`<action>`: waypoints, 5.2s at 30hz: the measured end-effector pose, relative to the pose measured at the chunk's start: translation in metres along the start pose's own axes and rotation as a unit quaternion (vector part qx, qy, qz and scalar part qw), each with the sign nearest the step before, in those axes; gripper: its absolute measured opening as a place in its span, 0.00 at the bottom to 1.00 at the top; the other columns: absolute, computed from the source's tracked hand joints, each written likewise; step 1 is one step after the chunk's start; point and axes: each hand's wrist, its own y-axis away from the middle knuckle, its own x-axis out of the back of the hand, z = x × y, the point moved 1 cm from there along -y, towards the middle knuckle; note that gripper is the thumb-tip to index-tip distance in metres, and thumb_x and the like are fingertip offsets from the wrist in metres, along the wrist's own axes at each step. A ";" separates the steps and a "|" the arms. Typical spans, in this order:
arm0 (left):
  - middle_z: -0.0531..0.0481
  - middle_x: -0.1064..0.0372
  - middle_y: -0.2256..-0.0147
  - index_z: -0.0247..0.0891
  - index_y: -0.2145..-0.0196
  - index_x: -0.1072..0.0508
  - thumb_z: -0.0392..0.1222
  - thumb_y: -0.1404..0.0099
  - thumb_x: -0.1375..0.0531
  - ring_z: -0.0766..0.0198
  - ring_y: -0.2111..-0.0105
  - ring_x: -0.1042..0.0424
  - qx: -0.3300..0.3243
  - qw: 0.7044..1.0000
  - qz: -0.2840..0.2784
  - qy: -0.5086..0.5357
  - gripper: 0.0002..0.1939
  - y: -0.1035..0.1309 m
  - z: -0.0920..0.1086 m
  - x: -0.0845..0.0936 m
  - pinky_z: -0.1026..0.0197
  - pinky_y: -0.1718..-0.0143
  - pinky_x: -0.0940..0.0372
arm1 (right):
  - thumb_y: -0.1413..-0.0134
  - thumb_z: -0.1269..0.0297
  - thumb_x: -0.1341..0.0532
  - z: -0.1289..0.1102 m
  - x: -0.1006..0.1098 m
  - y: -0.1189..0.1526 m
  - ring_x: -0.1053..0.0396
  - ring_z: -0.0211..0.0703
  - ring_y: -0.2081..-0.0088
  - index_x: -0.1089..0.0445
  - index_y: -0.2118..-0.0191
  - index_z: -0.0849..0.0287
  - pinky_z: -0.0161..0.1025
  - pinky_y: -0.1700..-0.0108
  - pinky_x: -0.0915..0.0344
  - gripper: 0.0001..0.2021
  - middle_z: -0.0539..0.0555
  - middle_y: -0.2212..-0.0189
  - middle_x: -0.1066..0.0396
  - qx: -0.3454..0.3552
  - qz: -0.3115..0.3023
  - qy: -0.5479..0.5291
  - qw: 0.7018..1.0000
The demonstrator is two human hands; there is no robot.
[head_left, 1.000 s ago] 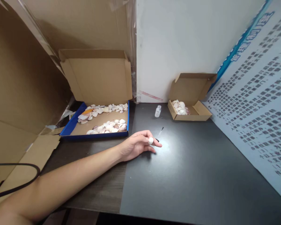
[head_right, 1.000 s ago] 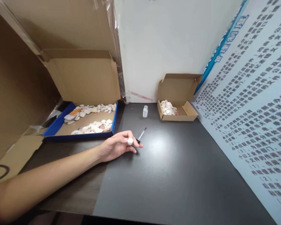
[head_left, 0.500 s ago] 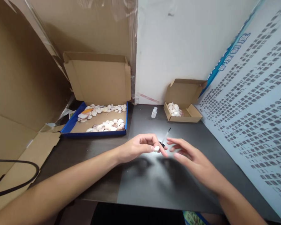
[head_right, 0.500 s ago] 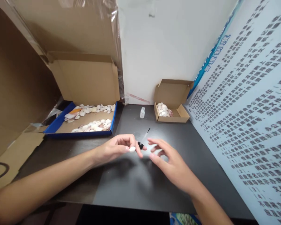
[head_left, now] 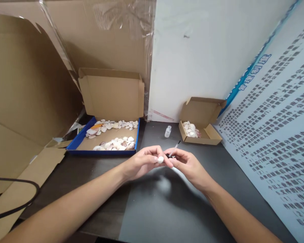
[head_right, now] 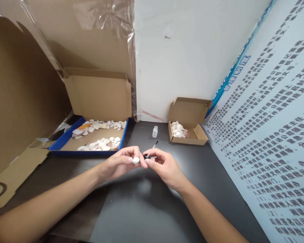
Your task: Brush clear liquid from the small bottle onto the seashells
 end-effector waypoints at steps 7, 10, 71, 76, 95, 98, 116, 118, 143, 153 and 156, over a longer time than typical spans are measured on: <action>0.42 0.25 0.59 0.35 0.68 0.28 0.38 0.38 0.37 0.56 0.52 0.29 0.061 0.993 0.092 -0.046 0.04 0.002 0.002 0.018 0.51 0.46 0.38 | 0.43 0.64 0.38 0.014 0.015 0.002 0.26 0.48 0.65 0.26 0.54 0.60 0.44 0.60 0.29 0.11 0.57 0.66 0.23 0.033 0.115 0.166 0.979; 0.45 0.28 0.63 0.35 0.70 0.28 0.39 0.39 0.37 0.59 0.59 0.30 0.072 0.988 0.117 -0.076 0.05 0.001 -0.001 0.025 0.58 0.57 0.35 | 0.42 0.66 0.39 0.019 0.018 0.004 0.26 0.49 0.64 0.25 0.53 0.59 0.46 0.58 0.29 0.12 0.58 0.63 0.23 0.060 0.109 0.221 0.967; 0.61 0.52 0.80 0.38 0.66 0.34 0.45 0.37 0.36 0.74 0.81 0.56 0.065 0.973 0.214 -0.055 0.12 -0.001 -0.023 0.029 0.68 0.80 0.57 | 0.45 0.77 0.38 0.012 0.002 0.015 0.31 0.46 0.68 0.29 0.58 0.59 0.43 0.65 0.36 0.10 0.56 0.68 0.26 0.324 0.130 0.398 0.848; 0.61 0.53 0.79 0.38 0.67 0.34 0.45 0.37 0.36 0.73 0.81 0.56 0.065 0.972 0.217 -0.062 0.11 -0.001 -0.022 0.029 0.68 0.80 0.57 | 0.44 0.78 0.38 0.012 0.002 0.014 0.31 0.46 0.67 0.29 0.56 0.59 0.42 0.64 0.36 0.11 0.57 0.66 0.26 0.337 0.147 0.390 0.844; 0.61 0.54 0.79 0.38 0.66 0.34 0.45 0.35 0.37 0.73 0.80 0.57 0.068 0.972 0.213 -0.073 0.10 0.000 -0.024 0.030 0.68 0.80 0.57 | 0.43 0.74 0.39 0.008 0.000 0.014 0.33 0.45 0.69 0.29 0.60 0.61 0.41 0.66 0.40 0.06 0.55 0.70 0.26 0.316 0.131 0.405 0.848; 0.61 0.54 0.79 0.38 0.66 0.34 0.45 0.35 0.38 0.73 0.80 0.57 0.069 0.972 0.211 -0.071 0.10 -0.001 -0.024 0.030 0.68 0.80 0.57 | 0.43 0.73 0.40 0.008 -0.001 0.014 0.34 0.45 0.70 0.29 0.62 0.60 0.42 0.67 0.42 0.04 0.54 0.73 0.27 0.301 0.122 0.424 0.845; 0.61 0.53 0.79 0.37 0.68 0.34 0.45 0.39 0.34 0.74 0.81 0.56 0.080 0.971 0.221 -0.038 0.12 -0.001 -0.019 0.024 0.67 0.79 0.58 | 0.42 0.72 0.40 0.005 -0.002 0.014 0.33 0.42 0.76 0.35 0.63 0.58 0.41 0.67 0.43 0.03 0.50 0.75 0.28 0.296 0.136 0.414 0.850; 0.61 0.53 0.79 0.37 0.68 0.34 0.45 0.39 0.34 0.74 0.81 0.56 0.080 0.971 0.224 -0.033 0.12 -0.001 -0.020 0.024 0.67 0.79 0.59 | 0.42 0.73 0.40 0.005 -0.002 0.013 0.31 0.42 0.74 0.35 0.62 0.59 0.41 0.67 0.43 0.04 0.51 0.74 0.27 0.301 0.139 0.410 0.850; 0.62 0.54 0.80 0.37 0.67 0.34 0.44 0.40 0.34 0.75 0.81 0.57 0.088 0.973 0.215 -0.005 0.12 0.000 -0.019 0.024 0.68 0.79 0.59 | 0.43 0.72 0.41 0.004 -0.006 0.014 0.35 0.42 0.75 0.36 0.64 0.58 0.41 0.67 0.43 0.03 0.50 0.76 0.31 0.283 0.138 0.392 0.864; 0.61 0.52 0.79 0.37 0.68 0.34 0.43 0.40 0.34 0.75 0.81 0.55 0.093 0.973 0.211 0.001 0.12 0.001 -0.020 0.025 0.68 0.79 0.58 | 0.45 0.72 0.41 0.003 -0.002 0.015 0.33 0.45 0.71 0.35 0.63 0.58 0.42 0.65 0.41 0.04 0.52 0.73 0.28 0.274 0.166 0.390 0.863; 0.62 0.54 0.79 0.38 0.68 0.33 0.44 0.40 0.33 0.75 0.81 0.55 0.092 0.973 0.210 0.003 0.12 0.001 -0.019 0.024 0.68 0.79 0.58 | 0.45 0.71 0.41 0.002 -0.004 0.016 0.34 0.45 0.72 0.35 0.64 0.57 0.42 0.66 0.41 0.03 0.52 0.73 0.28 0.268 0.156 0.396 0.864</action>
